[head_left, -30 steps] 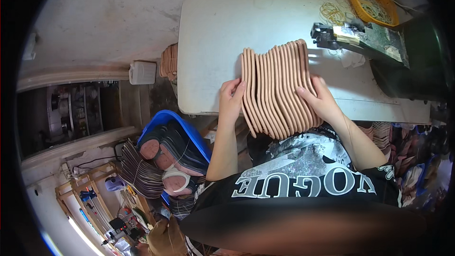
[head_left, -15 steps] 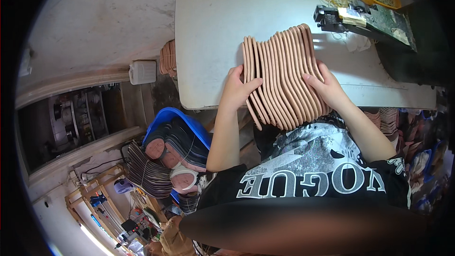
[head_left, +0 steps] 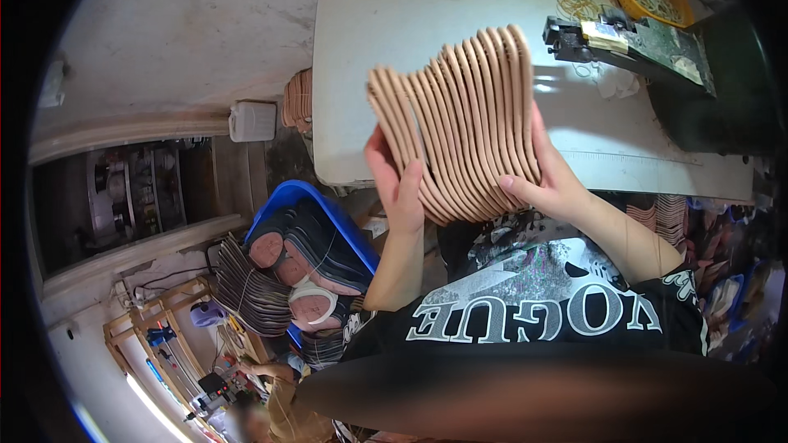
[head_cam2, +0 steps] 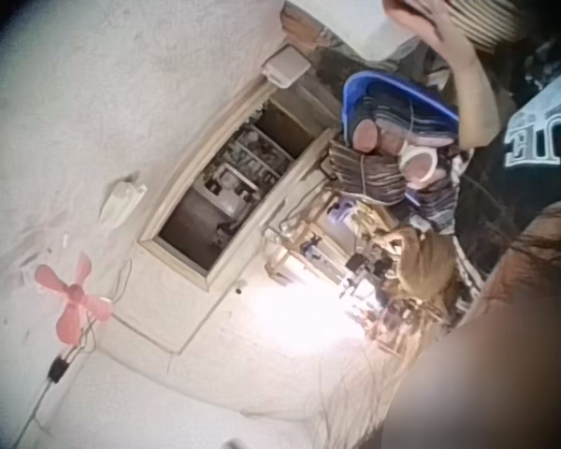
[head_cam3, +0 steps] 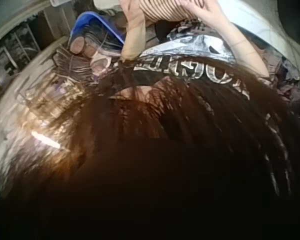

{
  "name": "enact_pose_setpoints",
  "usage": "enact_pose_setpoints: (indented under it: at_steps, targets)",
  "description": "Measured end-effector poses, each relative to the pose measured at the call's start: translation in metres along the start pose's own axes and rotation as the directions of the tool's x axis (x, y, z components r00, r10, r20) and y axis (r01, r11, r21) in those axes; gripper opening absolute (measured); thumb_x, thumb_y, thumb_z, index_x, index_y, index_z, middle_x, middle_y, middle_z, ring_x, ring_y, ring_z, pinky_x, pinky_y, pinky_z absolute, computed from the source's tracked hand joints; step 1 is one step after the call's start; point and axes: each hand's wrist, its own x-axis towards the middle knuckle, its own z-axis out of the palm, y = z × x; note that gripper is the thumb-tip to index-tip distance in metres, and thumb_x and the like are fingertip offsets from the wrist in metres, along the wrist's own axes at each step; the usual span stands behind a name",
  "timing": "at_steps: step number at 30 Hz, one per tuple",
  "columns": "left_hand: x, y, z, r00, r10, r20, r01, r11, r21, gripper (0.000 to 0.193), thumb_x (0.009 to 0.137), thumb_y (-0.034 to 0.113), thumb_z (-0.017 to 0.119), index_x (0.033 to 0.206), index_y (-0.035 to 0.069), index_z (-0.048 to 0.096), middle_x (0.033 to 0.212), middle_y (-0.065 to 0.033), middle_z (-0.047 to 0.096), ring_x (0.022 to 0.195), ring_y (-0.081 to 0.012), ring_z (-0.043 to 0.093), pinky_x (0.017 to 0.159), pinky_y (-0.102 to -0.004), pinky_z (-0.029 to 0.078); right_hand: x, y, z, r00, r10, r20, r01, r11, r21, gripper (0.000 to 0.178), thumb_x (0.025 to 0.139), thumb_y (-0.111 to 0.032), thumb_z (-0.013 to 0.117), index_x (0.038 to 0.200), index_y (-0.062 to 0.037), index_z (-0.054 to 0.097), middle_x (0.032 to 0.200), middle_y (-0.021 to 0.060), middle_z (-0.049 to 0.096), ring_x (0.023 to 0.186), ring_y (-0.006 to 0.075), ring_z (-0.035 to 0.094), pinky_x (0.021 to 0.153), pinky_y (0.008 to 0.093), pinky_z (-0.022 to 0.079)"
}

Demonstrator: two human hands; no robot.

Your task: The person is assembling shoe components, applying adhesive to soles and insoles, and using a finishing machine at a workstation.

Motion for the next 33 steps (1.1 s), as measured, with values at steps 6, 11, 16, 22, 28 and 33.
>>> enact_pose_setpoints:
  at_steps: [6, 11, 16, 22, 28, 33]
  targets:
    - [0.013, 0.034, -0.022, 0.975, 0.066, 0.214, -0.029, 0.985, -0.172, 0.102, 0.069, 0.018, 0.086, 0.144, 0.001, 0.018, 0.140, -0.0154, 0.040, 0.128, -0.0269, 0.045, 0.104, -0.0405, 0.040, 0.014, -0.015, -0.013, 0.999, -0.040, -0.007, 0.038, 0.980, -0.198, 0.104, 0.076, -0.020, 0.076, 0.152, -0.0046, 0.008, 0.148, 0.0232, 0.033, 0.140, 0.0331, 0.030, 0.112, 0.0454, 0.022]
    - [0.014, 0.002, -0.010, 0.971, -0.069, 0.227, 0.089, 0.993, -0.080, 0.098, 0.069, 0.013, 0.086, 0.142, 0.002, 0.021, 0.134, -0.0115, 0.045, 0.123, -0.0225, 0.048, 0.102, -0.0378, 0.042, 0.021, 0.005, 0.008, 0.969, -0.241, -0.050, 0.169, 0.798, -0.578, 0.071, 0.076, -0.032, 0.076, 0.132, -0.0016, 0.047, 0.132, 0.0226, 0.051, 0.117, 0.0389, 0.053, 0.097, 0.0489, 0.042]
    - [0.057, 0.032, 0.000, 0.960, -0.228, 0.164, 0.079, 0.779, 0.621, 0.089, 0.075, 0.040, 0.080, 0.132, -0.006, 0.029, 0.132, -0.0233, 0.046, 0.121, -0.0330, 0.051, 0.099, -0.0408, 0.043, 0.027, -0.010, -0.002, 0.994, 0.114, 0.003, -0.101, 0.897, -0.430, 0.043, 0.084, -0.040, 0.066, 0.103, -0.0014, 0.066, 0.087, 0.0234, 0.066, 0.088, 0.0401, 0.064, 0.081, 0.0427, 0.050]
    - [0.115, -0.009, 0.011, 0.728, -0.558, 0.398, -0.216, 0.364, 0.906, 0.091, 0.072, 0.061, 0.072, 0.123, -0.010, 0.048, 0.117, -0.0278, 0.054, 0.115, -0.0400, 0.051, 0.094, -0.0435, 0.046, 0.026, 0.036, 0.009, 0.616, 0.715, 0.331, -0.766, 0.642, 0.038, 0.064, 0.098, -0.058, 0.036, 0.089, -0.0014, 0.065, 0.063, 0.0046, 0.061, 0.047, 0.0123, 0.057, 0.047, 0.0199, 0.045]
    - [0.108, -0.004, 0.040, 0.688, -0.554, 0.469, -0.341, 0.323, 0.883, 0.096, 0.059, 0.067, 0.076, 0.112, -0.010, 0.057, 0.110, -0.0271, 0.056, 0.107, -0.0405, 0.054, 0.094, -0.0436, 0.046, -0.002, 0.043, 0.000, 0.589, 0.674, 0.446, -0.763, 0.281, 0.583, 0.052, 0.096, -0.047, 0.053, 0.100, 0.0040, 0.061, 0.087, 0.0143, 0.066, 0.074, 0.0170, 0.067, 0.065, 0.0238, 0.057]
    - [0.100, 0.005, 0.075, 0.612, -0.540, 0.578, -0.449, 0.364, 0.816, 0.103, 0.052, 0.061, 0.082, 0.120, -0.010, 0.052, 0.109, -0.0249, 0.058, 0.106, -0.0392, 0.055, 0.093, -0.0428, 0.045, -0.028, 0.006, -0.023, 0.627, 0.611, 0.484, -0.518, -0.136, 0.844, 0.039, 0.098, -0.015, 0.050, 0.124, 0.0128, 0.042, 0.109, 0.0347, 0.057, 0.102, 0.0430, 0.062, 0.088, 0.0416, 0.058]
